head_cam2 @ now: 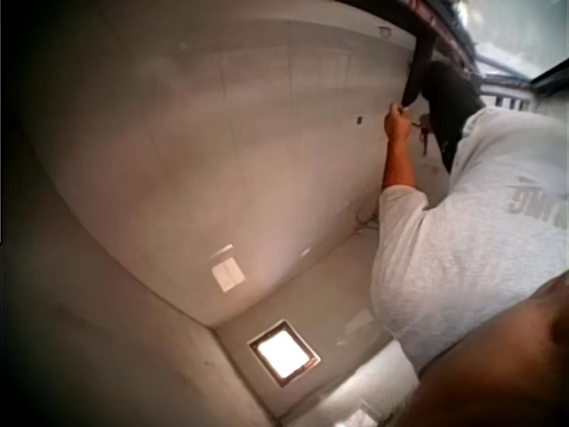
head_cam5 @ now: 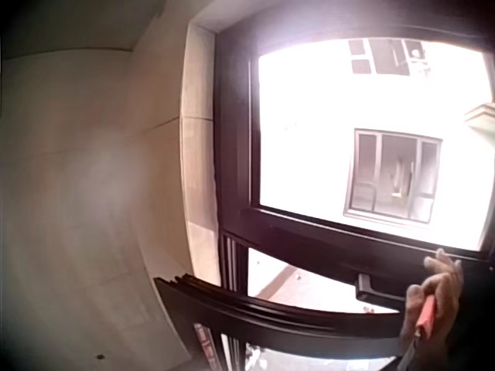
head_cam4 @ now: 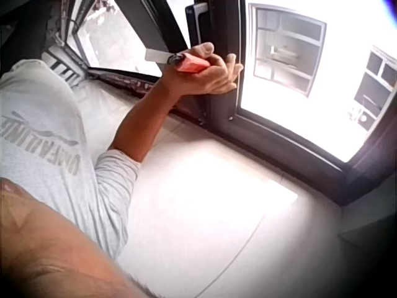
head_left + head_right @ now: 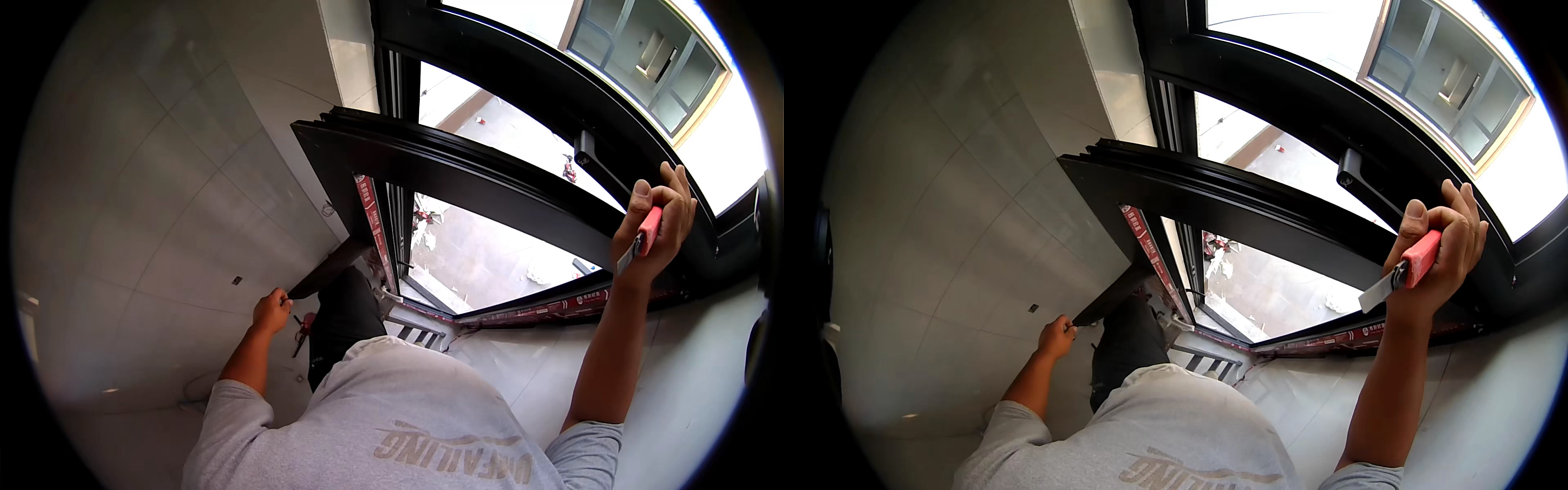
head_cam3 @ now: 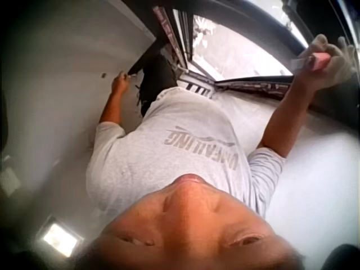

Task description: The person uses a red utility knife to cut and peel protective film from the frame of a black window. They systematically work along the edges, pulling off strips of film and discarding them. The person then removes a metal security grille from the window area.

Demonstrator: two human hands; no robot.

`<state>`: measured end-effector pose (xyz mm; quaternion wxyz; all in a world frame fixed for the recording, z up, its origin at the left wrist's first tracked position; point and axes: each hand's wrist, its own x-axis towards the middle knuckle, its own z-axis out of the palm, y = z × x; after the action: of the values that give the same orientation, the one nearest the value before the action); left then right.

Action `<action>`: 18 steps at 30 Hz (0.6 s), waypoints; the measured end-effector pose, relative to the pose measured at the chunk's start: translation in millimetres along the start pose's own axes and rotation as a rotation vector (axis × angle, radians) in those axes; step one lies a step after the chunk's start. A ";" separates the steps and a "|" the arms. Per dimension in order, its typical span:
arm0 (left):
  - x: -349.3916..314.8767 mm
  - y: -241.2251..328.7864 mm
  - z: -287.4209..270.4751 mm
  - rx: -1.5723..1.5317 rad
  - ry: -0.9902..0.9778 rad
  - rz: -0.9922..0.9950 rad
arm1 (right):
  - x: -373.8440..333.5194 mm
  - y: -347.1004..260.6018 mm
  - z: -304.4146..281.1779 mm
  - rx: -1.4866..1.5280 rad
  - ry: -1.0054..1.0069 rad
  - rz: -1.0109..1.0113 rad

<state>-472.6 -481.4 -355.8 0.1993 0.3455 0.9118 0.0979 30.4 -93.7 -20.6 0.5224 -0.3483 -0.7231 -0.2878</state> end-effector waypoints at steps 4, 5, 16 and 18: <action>-2.5 4.1 -6.4 -0.101 -0.016 -0.063 | -4.2 0.5 -4.2 0.070 0.104 -0.092; -3.3 2.8 -6.3 -0.135 -0.015 -0.067 | -5.2 0.2 -6.8 0.094 0.114 -0.097; -44.8 -105.1 4.0 -0.047 -0.037 -0.225 | -13.2 19.7 -3.2 0.049 0.165 -0.165; -79.8 -157.9 3.2 -0.040 -0.031 -0.305 | -11.9 24.3 -0.2 0.054 0.177 -0.210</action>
<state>-510.2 -651.9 -385.0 0.2327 0.2004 0.9484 0.0791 52.5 -81.9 -30.7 0.5605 -0.2296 -0.7142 -0.3508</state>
